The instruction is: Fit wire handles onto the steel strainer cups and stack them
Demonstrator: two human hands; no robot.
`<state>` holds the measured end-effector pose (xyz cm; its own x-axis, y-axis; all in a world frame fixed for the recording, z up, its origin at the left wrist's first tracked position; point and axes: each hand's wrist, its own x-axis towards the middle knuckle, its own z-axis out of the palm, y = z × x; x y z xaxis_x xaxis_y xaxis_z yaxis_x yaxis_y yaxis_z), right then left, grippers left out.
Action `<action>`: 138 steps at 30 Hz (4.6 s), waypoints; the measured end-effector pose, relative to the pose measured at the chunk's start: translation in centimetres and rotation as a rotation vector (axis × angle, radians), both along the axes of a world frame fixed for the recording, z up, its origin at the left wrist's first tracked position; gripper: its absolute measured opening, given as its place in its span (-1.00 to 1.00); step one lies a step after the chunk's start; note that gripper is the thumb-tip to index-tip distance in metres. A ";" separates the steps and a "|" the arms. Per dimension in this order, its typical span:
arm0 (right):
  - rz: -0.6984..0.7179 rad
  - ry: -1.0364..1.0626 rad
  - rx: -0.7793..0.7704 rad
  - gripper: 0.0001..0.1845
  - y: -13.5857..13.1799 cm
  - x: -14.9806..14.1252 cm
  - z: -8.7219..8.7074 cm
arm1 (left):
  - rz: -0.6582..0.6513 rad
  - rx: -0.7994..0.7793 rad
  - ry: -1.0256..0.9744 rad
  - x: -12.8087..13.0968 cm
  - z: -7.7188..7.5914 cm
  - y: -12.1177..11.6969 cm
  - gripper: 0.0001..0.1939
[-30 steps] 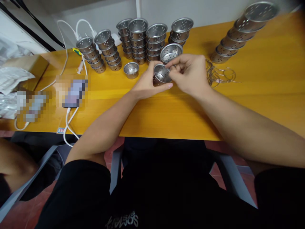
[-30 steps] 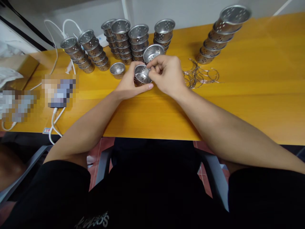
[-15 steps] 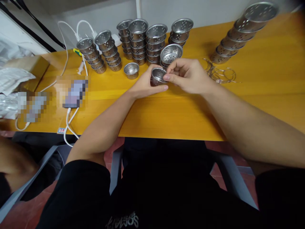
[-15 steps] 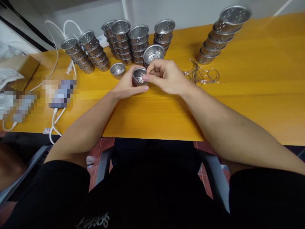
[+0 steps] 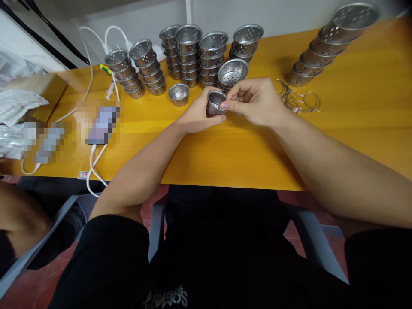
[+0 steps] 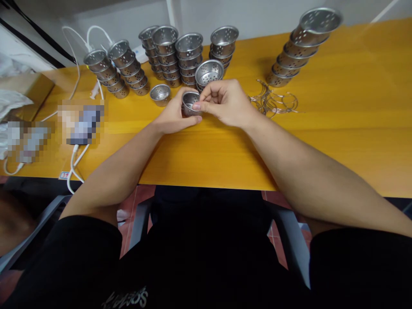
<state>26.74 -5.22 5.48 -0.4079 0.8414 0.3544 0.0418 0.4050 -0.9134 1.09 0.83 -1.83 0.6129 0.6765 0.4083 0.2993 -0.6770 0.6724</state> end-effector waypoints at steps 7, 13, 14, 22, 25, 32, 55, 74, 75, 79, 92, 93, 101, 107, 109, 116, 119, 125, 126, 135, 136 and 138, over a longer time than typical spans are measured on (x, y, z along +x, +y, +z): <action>-0.235 -0.101 0.293 -0.34 0.5 1.0 -0.9 | 0.036 -0.015 -0.040 0.2 0.0 0.4 -0.19; -0.230 -0.284 0.450 -0.66 0.2 1.7 -0.7 | 0.098 -0.048 -0.059 -0.2 0.6 0.1 -0.21; -0.225 -0.278 0.480 -0.66 0.3 1.8 -0.8 | 0.104 -0.058 -0.066 -0.2 0.7 -0.1 -0.21; -0.162 -0.201 0.299 -0.64 -0.4 1.2 -0.2 | 0.114 -0.068 -0.107 0.3 1.1 -0.5 -0.21; -0.123 -0.218 0.215 -0.63 -1.3 0.5 0.6 | 0.093 -0.050 -0.103 0.5 1.0 -0.5 -0.19; -0.090 -0.244 0.200 -0.56 -1.9 0.2 0.9 | 0.065 0.006 -0.074 0.2 1.1 -0.6 -0.10; -0.454 -0.195 0.600 -0.79 2.4 3.5 -1.0 | 0.093 -0.198 -0.075 -0.1 -1.0 1.2 0.17; -0.320 -0.198 0.443 -0.26 4.0 3.5 -2.4 | 0.072 -0.147 -0.092 0.6 0.3 0.4 0.09; -0.303 -0.204 0.423 -0.26 3.8 3.5 -2.2 | 0.068 -0.128 -0.091 0.7 -0.1 0.7 0.10; -0.237 -0.224 0.408 -0.29 2.5 2.9 -1.8 | 0.033 -0.067 -0.093 0.9 -1.3 1.7 0.09; -0.297 -0.283 0.438 -0.44 1.6 2.1 -0.8 | 0.034 -0.031 -0.087 2.0 -2.8 3.1 -0.03; -0.306 -0.317 0.450 -0.40 1.5 2.1 -0.8 | 0.030 -0.019 -0.096 2.2 -3.1 3.3 -0.01; -0.350 -0.414 0.465 -0.47 0.3 1.6 -0.3 | 0.086 0.067 -0.126 1.7 -3.0 3.6 -0.04; -0.364 -0.494 0.481 -0.60 0.7 2.4 -0.1 | 0.104 0.067 -0.111 1.3 -2.9 3.5 -0.07; -0.352 -0.445 0.529 -0.57 1.1 2.6 -0.3 | 0.066 0.045 -0.123 1.3 -2.9 3.6 -0.07; -0.412 -0.378 0.461 -0.47 0.5 1.5 -0.2 | 0.012 -0.037 -0.136 1.3 -2.5 3.4 -0.09; -0.430 -0.496 0.405 -0.51 -0.3 1.2 0.4 | 0.030 -0.054 -0.103 1.4 -2.0 2.9 -0.11; -0.354 -0.336 0.448 -0.52 0.2 1.8 0.1 | 0.012 -0.092 -0.112 1.4 -1.3 2.2 -0.10; -0.335 -0.296 0.472 -0.53 0.4 1.9 -0.1 | 0.005 -0.104 -0.116 1.4 -1.3 2.2 -0.09; -0.340 -0.386 0.599 -0.58 0.9 2.0 -0.3 | -0.010 -0.179 -0.163 1.5 -1.2 2.0 -0.04; -0.345 -0.389 0.601 -0.56 0.9 2.1 -0.3 | 0.002 -0.176 -0.159 1.6 -1.1 2.0 -0.02; -0.347 -0.392 0.617 -0.51 0.7 2.2 -0.1 | 0.041 -0.154 -0.145 1.7 -1.1 2.0 -0.02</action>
